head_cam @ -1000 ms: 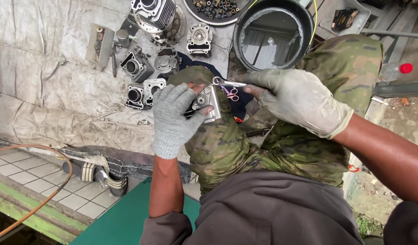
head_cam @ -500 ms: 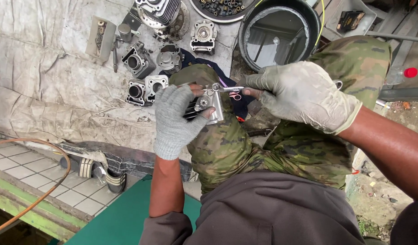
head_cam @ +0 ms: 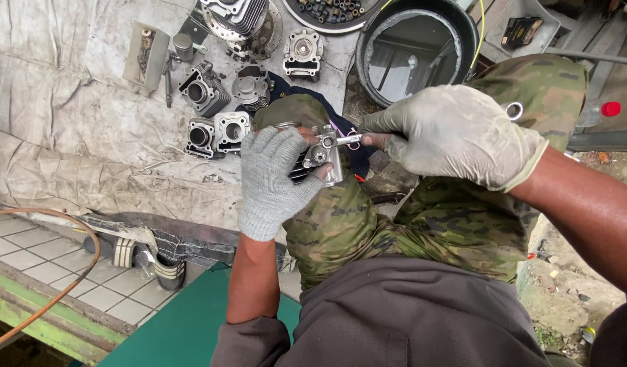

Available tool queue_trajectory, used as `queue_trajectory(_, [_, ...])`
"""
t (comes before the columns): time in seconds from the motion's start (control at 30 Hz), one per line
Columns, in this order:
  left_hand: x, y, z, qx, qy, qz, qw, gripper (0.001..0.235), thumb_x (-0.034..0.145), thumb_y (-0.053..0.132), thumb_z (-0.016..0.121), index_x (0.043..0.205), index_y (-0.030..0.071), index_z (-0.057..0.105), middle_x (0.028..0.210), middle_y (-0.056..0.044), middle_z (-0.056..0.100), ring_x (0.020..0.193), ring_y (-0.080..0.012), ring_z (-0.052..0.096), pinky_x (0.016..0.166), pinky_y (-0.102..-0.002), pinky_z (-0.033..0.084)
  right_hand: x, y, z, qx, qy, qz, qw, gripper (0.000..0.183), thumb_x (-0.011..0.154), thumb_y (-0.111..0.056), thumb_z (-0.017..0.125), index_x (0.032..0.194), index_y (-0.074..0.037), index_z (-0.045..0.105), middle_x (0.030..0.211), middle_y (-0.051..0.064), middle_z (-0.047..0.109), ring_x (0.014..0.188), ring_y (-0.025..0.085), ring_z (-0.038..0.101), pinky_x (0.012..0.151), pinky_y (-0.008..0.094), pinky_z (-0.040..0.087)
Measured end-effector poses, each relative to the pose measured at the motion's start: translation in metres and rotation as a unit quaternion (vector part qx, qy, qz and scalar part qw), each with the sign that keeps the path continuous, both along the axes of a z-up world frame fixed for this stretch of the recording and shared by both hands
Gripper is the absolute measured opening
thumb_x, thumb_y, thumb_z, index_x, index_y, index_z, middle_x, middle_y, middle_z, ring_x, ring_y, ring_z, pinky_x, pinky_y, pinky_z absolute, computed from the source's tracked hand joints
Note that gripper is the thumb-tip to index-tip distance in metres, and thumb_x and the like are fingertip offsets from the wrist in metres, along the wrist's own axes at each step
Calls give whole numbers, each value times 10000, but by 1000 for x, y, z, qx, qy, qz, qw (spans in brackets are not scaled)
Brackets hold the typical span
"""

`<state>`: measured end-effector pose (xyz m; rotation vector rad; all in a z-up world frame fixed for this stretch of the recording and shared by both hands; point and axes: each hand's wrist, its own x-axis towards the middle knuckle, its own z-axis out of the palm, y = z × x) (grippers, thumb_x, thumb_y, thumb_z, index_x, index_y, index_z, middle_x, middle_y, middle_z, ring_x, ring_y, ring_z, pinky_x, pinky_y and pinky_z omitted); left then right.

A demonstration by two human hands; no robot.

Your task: The person is preparing a motorcycle engine cylinder by using a wrench to adjust parts and then manually sanding the gasket surface to ensure a flat, clean seal.

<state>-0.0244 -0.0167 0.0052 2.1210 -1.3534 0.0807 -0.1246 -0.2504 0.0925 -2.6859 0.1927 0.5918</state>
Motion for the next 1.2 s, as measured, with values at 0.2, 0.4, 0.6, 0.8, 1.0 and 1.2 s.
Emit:
queue_trajectory(0.2, [2,1,-7,-8,-14,18,1000,370,924,476,685,1061,133,690,1091,-58,727,1031,-310,653,936,-474,411,16,-1,9,22,107,-55,993,312,967,-482,541,1195,-425,746,914,123,759,874,416,703,743,495,532])
queue_trajectory(0.4, [12,3,-7,-30,26,-3,999,377,801,319,889,1083,160,696,1071,-48,727,968,-282,664,920,-449,446,12,18,24,214,155,-252,931,341,1015,-278,570,1318,-238,722,1192,106,769,922,319,764,1043,493,511])
queue_trajectory(0.6, [10,2,-16,-17,36,23,999,408,819,394,889,1120,204,690,1089,-1,725,1014,-241,664,953,-400,433,-17,46,2,264,83,-318,907,362,1029,-261,539,1355,-237,695,1223,95,756,1057,323,740,1024,489,514])
queue_trajectory(0.8, [7,-2,-2,35,4,-5,999,418,775,414,891,1095,211,715,1029,-13,731,1012,-262,672,948,-449,461,-44,56,-51,292,-9,-354,889,324,983,-348,603,1279,-290,721,1253,62,730,1217,369,620,1028,529,507])
queue_trajectory(1.0, [7,-3,-7,25,-5,-10,1000,371,796,418,881,1060,210,724,989,-19,715,998,-267,658,950,-447,454,-44,50,-48,346,33,-363,865,348,1008,-345,563,1294,-230,724,1307,124,708,1283,370,606,1099,502,467])
queue_trajectory(1.2, [7,-1,-8,24,-11,-16,1000,381,812,412,870,1100,206,729,1027,-32,714,1035,-277,654,954,-459,458,-42,43,-59,361,68,-334,868,383,1012,-357,544,1319,-192,704,1366,163,667,1338,405,543,1135,520,426])
